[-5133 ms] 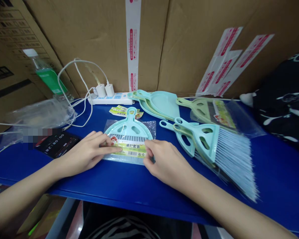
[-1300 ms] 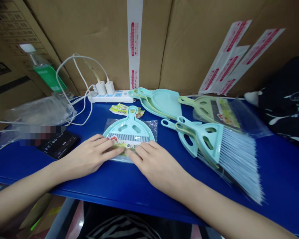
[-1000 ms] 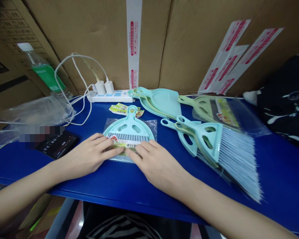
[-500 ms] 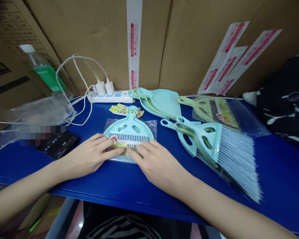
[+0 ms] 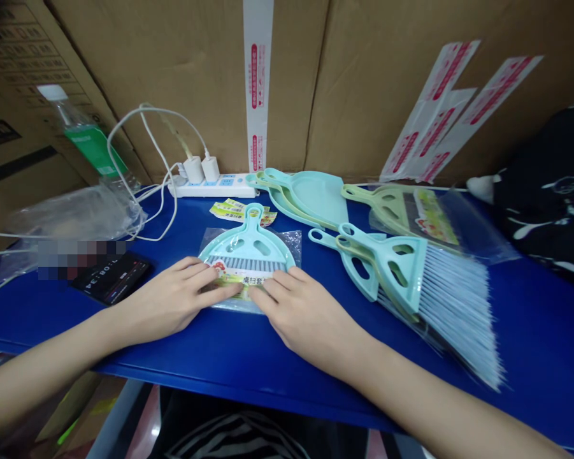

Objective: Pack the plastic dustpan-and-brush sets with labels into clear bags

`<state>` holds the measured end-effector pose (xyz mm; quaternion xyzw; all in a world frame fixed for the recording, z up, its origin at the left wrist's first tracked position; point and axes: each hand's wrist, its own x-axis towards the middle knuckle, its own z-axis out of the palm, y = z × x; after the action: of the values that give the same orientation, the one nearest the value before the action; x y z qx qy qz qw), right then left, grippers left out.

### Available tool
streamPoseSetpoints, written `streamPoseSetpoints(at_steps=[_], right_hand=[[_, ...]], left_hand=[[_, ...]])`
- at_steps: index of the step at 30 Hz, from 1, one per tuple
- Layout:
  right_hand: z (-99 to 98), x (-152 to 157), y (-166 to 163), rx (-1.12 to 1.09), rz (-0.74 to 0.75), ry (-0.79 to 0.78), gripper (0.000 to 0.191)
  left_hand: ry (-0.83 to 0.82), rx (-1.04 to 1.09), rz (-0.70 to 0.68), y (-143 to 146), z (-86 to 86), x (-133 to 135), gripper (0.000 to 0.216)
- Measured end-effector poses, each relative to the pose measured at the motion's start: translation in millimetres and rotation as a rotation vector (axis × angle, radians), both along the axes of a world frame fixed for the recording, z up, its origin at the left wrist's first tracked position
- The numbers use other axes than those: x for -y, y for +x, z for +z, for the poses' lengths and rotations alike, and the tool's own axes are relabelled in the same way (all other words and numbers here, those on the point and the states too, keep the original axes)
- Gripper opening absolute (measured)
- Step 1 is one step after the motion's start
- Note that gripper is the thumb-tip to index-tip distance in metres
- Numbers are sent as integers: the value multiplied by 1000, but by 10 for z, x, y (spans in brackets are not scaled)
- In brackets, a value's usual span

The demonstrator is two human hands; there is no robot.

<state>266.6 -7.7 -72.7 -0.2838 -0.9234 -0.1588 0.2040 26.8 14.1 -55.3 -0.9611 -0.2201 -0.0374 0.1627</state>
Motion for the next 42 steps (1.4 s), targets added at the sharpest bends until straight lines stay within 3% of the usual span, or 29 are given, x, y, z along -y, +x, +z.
streamPoseSetpoints(at_steps=[12,42], right_hand=[[-14,1,5,48,-25,1,28],[104,-18,165,-15,-48,-83,30]], left_hand=[[13,22,-35,7,-15,-9,38],[-18,27,93,-128,140,2,35]])
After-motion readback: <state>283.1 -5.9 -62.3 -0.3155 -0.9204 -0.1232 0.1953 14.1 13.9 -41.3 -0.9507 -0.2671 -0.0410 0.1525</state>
